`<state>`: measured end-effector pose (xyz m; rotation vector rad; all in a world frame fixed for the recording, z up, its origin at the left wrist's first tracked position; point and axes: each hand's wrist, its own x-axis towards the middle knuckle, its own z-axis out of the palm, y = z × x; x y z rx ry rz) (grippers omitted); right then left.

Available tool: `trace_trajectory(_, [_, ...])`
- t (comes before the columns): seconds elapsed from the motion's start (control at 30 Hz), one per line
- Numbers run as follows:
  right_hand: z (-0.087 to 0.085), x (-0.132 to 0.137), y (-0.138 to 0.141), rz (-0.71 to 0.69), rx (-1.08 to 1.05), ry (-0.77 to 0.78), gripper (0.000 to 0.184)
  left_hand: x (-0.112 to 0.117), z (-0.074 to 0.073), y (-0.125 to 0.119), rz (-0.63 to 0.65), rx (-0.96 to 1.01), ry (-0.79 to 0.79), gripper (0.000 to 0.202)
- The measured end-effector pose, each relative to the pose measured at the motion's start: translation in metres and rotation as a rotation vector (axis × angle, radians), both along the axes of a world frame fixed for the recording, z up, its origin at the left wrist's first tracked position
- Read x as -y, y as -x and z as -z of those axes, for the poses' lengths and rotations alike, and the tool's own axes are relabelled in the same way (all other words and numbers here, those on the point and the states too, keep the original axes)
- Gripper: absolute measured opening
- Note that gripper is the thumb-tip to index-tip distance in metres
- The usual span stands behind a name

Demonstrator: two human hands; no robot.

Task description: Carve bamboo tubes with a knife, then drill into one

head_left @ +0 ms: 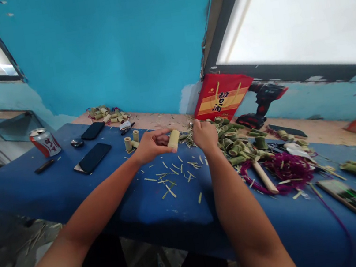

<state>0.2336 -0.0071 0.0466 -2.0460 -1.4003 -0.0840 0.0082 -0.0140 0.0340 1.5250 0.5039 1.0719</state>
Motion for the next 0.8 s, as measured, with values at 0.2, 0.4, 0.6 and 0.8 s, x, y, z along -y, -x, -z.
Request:
trace_trajectory(0.2, [0.003, 0.009, 0.022, -0.419, 0.238, -0.121, 0.062, -0.017, 0.006, 0.004, -0.068, 0.053, 0.024, 0.088])
trace_trajectory(0.4, [0.008, 0.014, 0.044, -0.476, 0.364, -0.036, 0.059, -0.024, 0.009, 0.008, -0.115, 0.01, -0.044, 0.09])
trace_trajectory(0.6, [0.002, 0.02, 0.046, -0.386, 0.442, 0.036, 0.057, -0.016, 0.007, 0.006, -0.212, -0.081, -0.162, 0.091])
trace_trajectory(0.8, [-0.002, 0.028, 0.058, -0.278, 0.455, 0.048, 0.055, -0.02, 0.009, 0.01, -0.248, -0.111, -0.172, 0.087])
